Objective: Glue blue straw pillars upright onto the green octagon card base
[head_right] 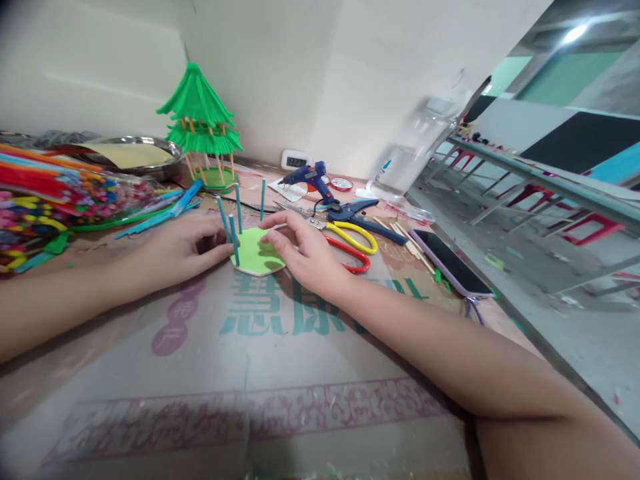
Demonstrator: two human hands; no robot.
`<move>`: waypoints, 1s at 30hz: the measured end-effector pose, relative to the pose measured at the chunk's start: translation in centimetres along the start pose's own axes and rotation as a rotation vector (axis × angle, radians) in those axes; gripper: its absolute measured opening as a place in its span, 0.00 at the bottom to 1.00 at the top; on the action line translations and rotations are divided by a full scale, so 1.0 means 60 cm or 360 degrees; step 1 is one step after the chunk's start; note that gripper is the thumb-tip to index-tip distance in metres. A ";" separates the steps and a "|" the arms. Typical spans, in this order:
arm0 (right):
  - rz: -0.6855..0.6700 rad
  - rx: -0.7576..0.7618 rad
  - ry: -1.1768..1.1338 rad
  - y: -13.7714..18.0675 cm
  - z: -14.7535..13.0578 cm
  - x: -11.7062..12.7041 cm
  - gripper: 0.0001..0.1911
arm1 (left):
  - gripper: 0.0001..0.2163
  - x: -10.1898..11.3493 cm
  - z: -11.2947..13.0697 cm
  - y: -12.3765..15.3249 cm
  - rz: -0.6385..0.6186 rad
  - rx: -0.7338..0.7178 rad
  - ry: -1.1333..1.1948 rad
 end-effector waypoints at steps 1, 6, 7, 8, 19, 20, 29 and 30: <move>-0.0012 -0.0009 0.0046 -0.001 0.002 -0.001 0.13 | 0.13 -0.001 -0.001 0.000 -0.0005 0.0007 -0.0003; -0.0096 -0.0020 0.0124 -0.005 0.006 -0.010 0.11 | 0.13 -0.001 -0.005 -0.001 -0.0008 0.0037 0.0001; -0.0089 -0.0013 0.0159 -0.005 0.004 -0.010 0.11 | 0.13 -0.001 -0.006 0.000 -0.0007 0.0045 0.0010; -0.0083 -0.0009 0.0197 -0.005 0.003 -0.009 0.10 | 0.13 -0.001 -0.007 0.000 -0.0010 0.0055 0.0020; -0.0089 0.0003 0.0339 -0.005 -0.006 -0.012 0.08 | 0.12 0.016 -0.009 0.005 0.0127 0.0122 0.0107; -0.0093 0.0002 0.0336 -0.005 -0.006 -0.012 0.08 | 0.11 0.025 -0.011 0.010 0.0210 0.0164 0.0129; -0.0099 0.0026 0.0366 -0.005 -0.009 -0.013 0.07 | 0.12 0.010 0.028 0.021 0.0102 -0.0033 0.0054; -0.0100 0.0027 0.0367 -0.005 -0.009 -0.013 0.07 | 0.13 0.001 0.028 0.019 0.0032 -0.0052 0.0046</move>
Point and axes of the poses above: each hand's wrist, its own y-axis away from the middle knuckle, its own x-axis out of the back of the hand, z = x × y, the point moved 10 cm from there along -y, towards the middle knuckle, and after that the axes turned 8 degrees about -z, right-handed, at the moved point
